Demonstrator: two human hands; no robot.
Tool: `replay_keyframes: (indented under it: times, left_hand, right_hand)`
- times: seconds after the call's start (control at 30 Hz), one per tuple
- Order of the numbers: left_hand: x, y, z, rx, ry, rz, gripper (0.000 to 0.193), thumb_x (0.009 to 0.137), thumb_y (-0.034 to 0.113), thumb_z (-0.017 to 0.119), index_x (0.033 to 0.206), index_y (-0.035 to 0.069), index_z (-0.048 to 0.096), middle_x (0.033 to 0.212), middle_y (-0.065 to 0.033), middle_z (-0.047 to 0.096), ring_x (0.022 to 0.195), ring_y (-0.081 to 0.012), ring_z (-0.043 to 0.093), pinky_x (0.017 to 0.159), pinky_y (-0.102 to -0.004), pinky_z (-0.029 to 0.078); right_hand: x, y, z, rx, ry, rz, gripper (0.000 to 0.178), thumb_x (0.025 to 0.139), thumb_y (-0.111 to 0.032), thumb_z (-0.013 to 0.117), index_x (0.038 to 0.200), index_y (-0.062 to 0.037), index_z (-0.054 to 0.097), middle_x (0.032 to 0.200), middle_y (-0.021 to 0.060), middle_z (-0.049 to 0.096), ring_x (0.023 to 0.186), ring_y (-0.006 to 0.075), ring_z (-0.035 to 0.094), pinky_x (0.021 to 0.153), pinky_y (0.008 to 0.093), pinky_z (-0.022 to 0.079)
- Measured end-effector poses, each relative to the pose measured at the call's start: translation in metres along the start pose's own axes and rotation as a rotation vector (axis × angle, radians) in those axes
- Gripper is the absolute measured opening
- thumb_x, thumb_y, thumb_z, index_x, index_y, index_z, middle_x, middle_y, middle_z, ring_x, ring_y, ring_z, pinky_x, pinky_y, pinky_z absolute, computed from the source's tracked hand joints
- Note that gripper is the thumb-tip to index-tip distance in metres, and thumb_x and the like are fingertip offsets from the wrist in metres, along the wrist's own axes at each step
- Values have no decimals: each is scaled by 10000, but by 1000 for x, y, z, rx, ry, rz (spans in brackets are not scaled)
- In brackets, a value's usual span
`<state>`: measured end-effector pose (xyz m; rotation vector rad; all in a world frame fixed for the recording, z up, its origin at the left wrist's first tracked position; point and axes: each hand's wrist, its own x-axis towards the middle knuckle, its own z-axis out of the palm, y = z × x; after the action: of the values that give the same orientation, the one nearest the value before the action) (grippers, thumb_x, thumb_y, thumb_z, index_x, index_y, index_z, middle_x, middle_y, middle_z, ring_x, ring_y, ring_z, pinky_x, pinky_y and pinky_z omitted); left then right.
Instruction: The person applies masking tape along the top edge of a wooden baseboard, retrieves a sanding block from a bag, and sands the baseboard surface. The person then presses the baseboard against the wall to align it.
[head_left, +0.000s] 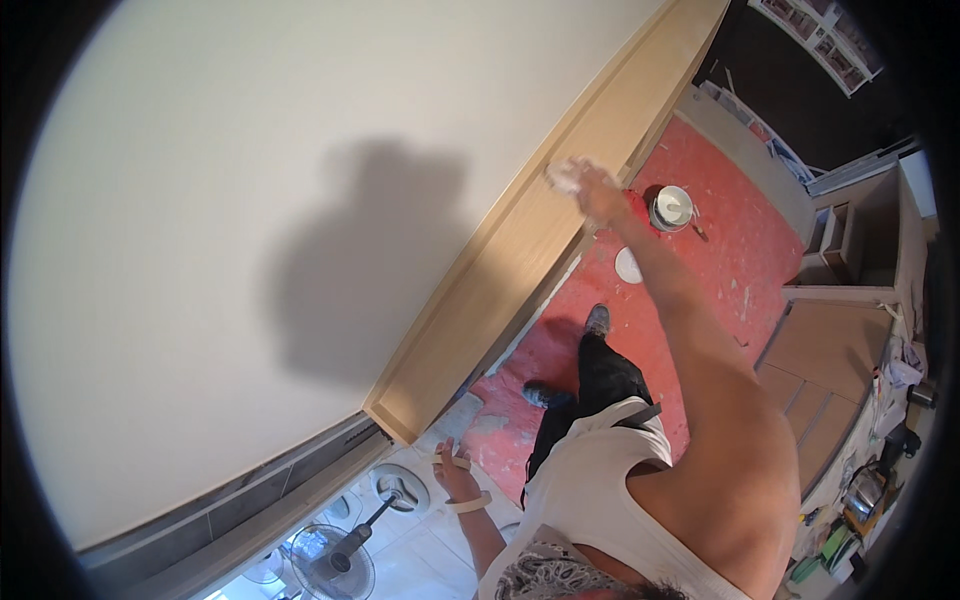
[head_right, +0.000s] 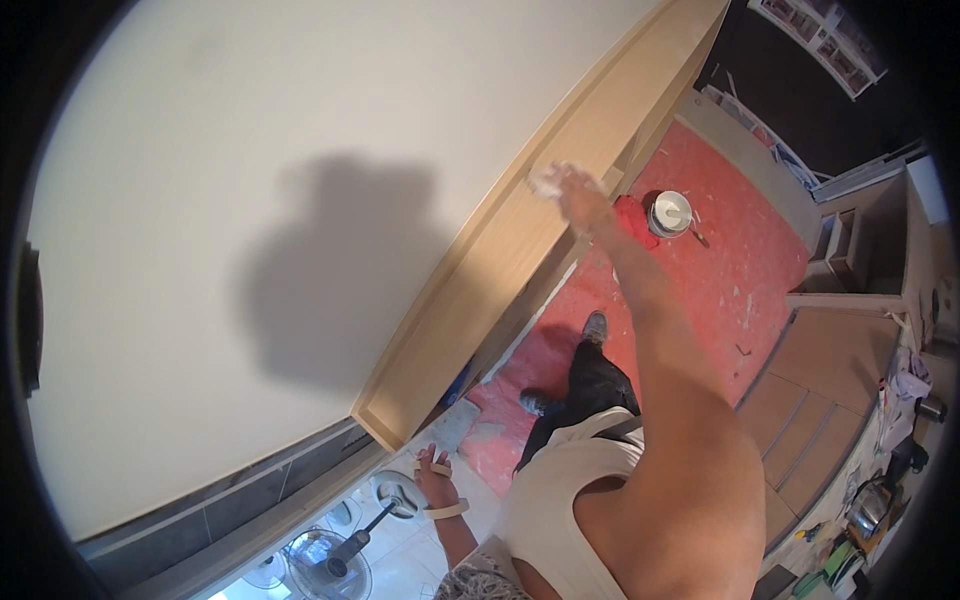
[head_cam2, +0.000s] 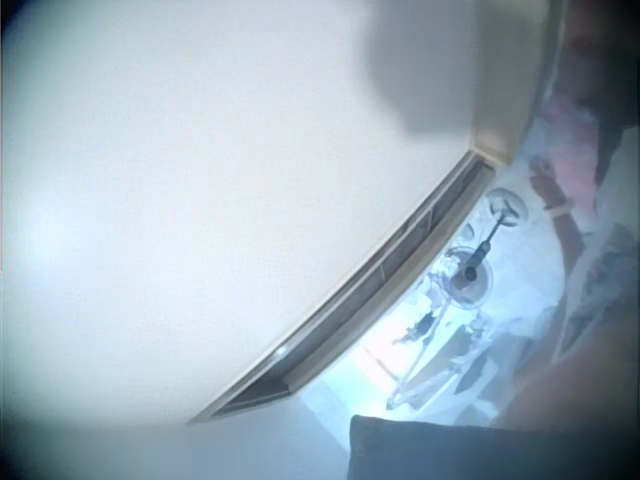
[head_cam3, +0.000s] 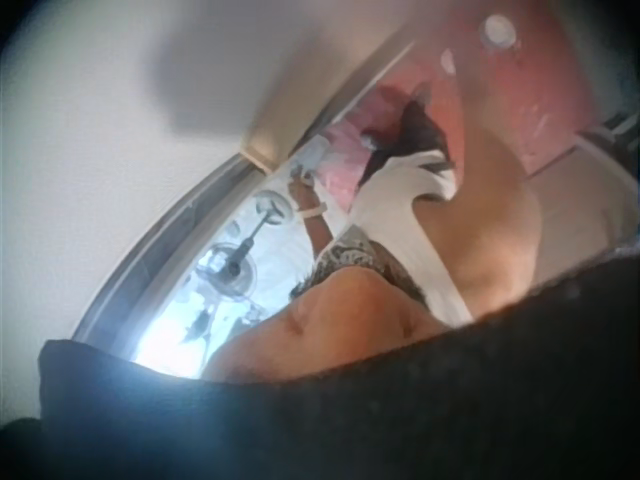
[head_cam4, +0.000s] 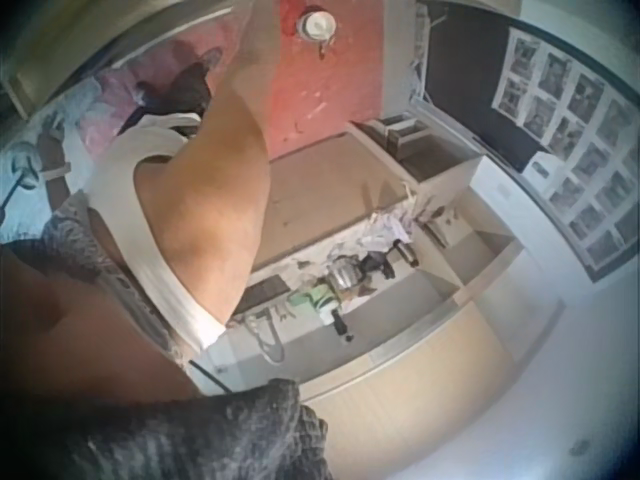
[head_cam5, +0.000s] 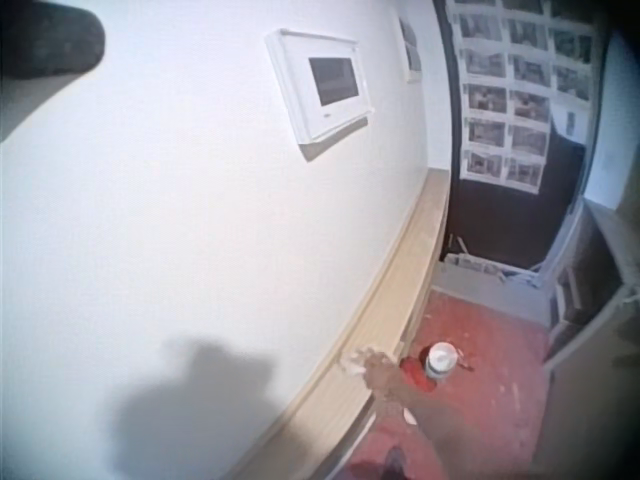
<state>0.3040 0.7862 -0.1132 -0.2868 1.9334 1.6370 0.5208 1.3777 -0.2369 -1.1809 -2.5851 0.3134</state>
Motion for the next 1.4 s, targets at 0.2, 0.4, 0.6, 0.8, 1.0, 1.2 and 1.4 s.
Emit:
replay_keyframes:
  times: [0.2,0.4,0.6,0.8,1.0,1.2,1.4]
  left_hand:
    - [-17,12,53,18,6,-75,441,950,227,678,1307,-2,557,1248,-97,605,865,-210,692,722,-295,521]
    - [17,22,118,200,-220,14,384,960,257,674,1258,44,559,1164,-107,692,807,-182,680,659,-271,509]
    - [67,68,232,493,-617,274,328,994,251,625,1236,33,585,1113,-85,693,787,-154,648,693,-286,487]
    - [60,100,318,584,-790,367,278,1005,169,609,1229,11,567,1111,-76,649,876,-130,621,718,-291,503]
    - [52,72,350,605,-804,513,352,988,169,626,1273,-15,535,1137,-120,646,904,-175,641,749,-325,525]
    - [38,22,435,734,-687,818,446,953,116,638,1343,-45,493,1227,-168,601,1067,-248,609,914,-386,489]
    - [-18,-39,525,649,-459,762,474,917,58,664,1348,-36,490,1248,-186,568,1163,-288,558,1033,-396,426]
  right_hand:
    - [35,84,-27,-183,-5,391,568,919,-176,555,1476,-109,463,1582,151,399,1415,390,426,1157,528,369]
    - [-47,-88,10,183,-35,157,532,933,-270,576,1450,-152,532,1624,129,332,1524,397,207,1233,605,111]
    - [-101,-228,53,414,-156,-241,416,892,-205,573,1301,-174,648,1523,83,474,1373,299,491,1187,511,333]
    - [-23,-208,31,254,-427,-315,482,927,-287,595,1407,-253,586,1543,33,478,1514,246,298,1254,499,203]
    - [8,-141,22,302,-257,-592,433,930,-382,550,1337,-252,622,1485,-62,527,1443,184,399,1247,453,225]
    - [32,-44,19,339,-31,-542,455,954,-334,577,1406,-277,582,1487,-58,531,1444,188,408,1258,445,212]
    - [91,127,-39,381,117,-449,384,961,-277,576,1341,-295,628,1439,-52,566,1414,173,438,1231,448,259]
